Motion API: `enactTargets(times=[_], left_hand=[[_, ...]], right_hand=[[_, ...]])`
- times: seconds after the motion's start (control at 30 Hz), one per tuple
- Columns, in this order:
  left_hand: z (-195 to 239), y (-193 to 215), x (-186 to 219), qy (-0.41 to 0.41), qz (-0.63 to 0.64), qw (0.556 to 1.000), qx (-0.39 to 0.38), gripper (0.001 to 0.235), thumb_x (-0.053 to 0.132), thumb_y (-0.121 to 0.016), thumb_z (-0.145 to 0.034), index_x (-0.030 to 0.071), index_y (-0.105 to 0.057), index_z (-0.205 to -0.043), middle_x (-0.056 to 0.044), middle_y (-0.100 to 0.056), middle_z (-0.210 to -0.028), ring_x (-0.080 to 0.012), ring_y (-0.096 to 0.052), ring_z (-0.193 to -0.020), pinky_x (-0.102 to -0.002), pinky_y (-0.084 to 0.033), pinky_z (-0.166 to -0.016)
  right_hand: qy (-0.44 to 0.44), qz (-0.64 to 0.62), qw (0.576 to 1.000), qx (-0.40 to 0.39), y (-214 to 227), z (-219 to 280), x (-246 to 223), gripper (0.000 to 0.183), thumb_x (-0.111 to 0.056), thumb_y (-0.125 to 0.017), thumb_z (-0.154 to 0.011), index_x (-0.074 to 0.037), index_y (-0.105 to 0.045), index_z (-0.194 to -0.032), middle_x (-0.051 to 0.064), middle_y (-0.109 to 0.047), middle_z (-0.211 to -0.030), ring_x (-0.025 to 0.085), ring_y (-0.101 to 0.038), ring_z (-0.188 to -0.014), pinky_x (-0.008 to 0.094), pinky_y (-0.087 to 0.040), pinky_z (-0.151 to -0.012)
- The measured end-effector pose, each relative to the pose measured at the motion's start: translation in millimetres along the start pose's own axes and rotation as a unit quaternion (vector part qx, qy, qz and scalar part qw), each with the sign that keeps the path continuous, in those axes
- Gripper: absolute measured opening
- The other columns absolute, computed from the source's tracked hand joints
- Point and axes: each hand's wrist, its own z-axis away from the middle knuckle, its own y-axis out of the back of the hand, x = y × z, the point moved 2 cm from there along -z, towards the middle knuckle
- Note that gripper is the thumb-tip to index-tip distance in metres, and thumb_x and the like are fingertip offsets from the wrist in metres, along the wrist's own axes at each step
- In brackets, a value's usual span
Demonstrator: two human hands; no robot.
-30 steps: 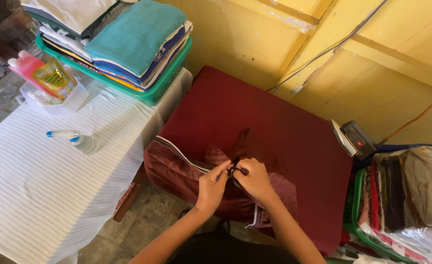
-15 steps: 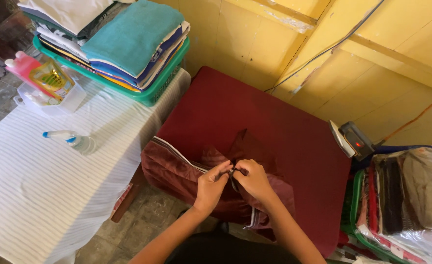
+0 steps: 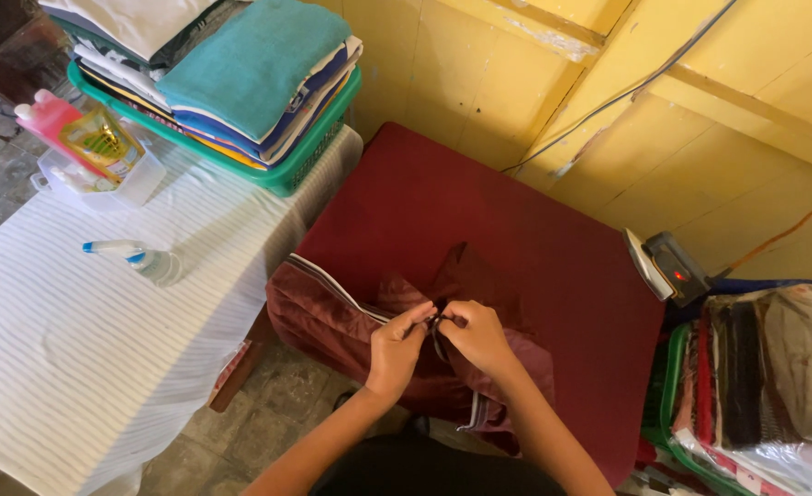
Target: Ironing and folding a red patterned sarong or piece of fabric.
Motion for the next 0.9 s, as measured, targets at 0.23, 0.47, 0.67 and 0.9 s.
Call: enactTargets(times=[0.23,0.47,0.67,0.9], left_hand=[[0.7,-4.3,7.3,-0.019,-0.030,0.999,0.005,0.031,-0.004,-0.062,-0.093,-0.001,-0.073,-0.122,-0.012,-0.078,-0.119,-0.0159,-0.074,-0.110,-0.028,-0.057,-0.097],[2.9,-5.6,4.8,-0.025,-0.006,1.000,0.018,0.028,-0.003,-0.063,-0.094,-0.002,-0.074,-0.120,-0.014,-0.079,-0.117,-0.0178,-0.075,-0.108,-0.028,-0.057,-0.097],[5.2,-7.8,1.8,-0.036,0.019,0.999,0.020,0.029,-0.004,-0.063,-0.094,-0.002,-0.074,-0.121,-0.013,-0.078,-0.118,-0.0188,-0.075,-0.109,-0.029,-0.058,-0.098],[8.2,-8.3,22.4,-0.073,-0.048,0.996,-0.004,0.034,-0.003,-0.070,-0.085,0.000,-0.071,-0.119,-0.010,-0.076,-0.113,-0.0170,-0.074,-0.104,-0.027,-0.060,-0.089]], right_hand=[[-0.019,0.019,1.000,0.014,1.4,-0.2,-0.6,0.017,-0.020,-0.073,-0.077,-0.005,-0.073,-0.083,0.012,-0.069,-0.073,0.024,-0.065,-0.067,0.037,-0.050,-0.064],[-0.022,-0.031,0.999,0.005,3.6,-0.2,-3.3,0.016,-0.018,-0.072,-0.078,-0.003,-0.072,-0.081,0.009,-0.067,-0.068,0.019,-0.062,-0.062,0.035,-0.047,-0.059],[-0.062,-0.084,0.994,-0.018,1.3,-1.6,6.3,0.014,-0.015,-0.071,-0.079,-0.001,-0.071,-0.079,0.008,-0.062,-0.059,0.013,-0.053,-0.055,0.034,-0.040,-0.052],[-0.022,-0.085,0.996,-0.007,-7.1,-2.8,22.6,0.013,-0.014,-0.069,-0.080,-0.001,-0.068,-0.078,0.005,-0.063,-0.060,0.012,-0.057,-0.055,0.032,-0.044,-0.053]])
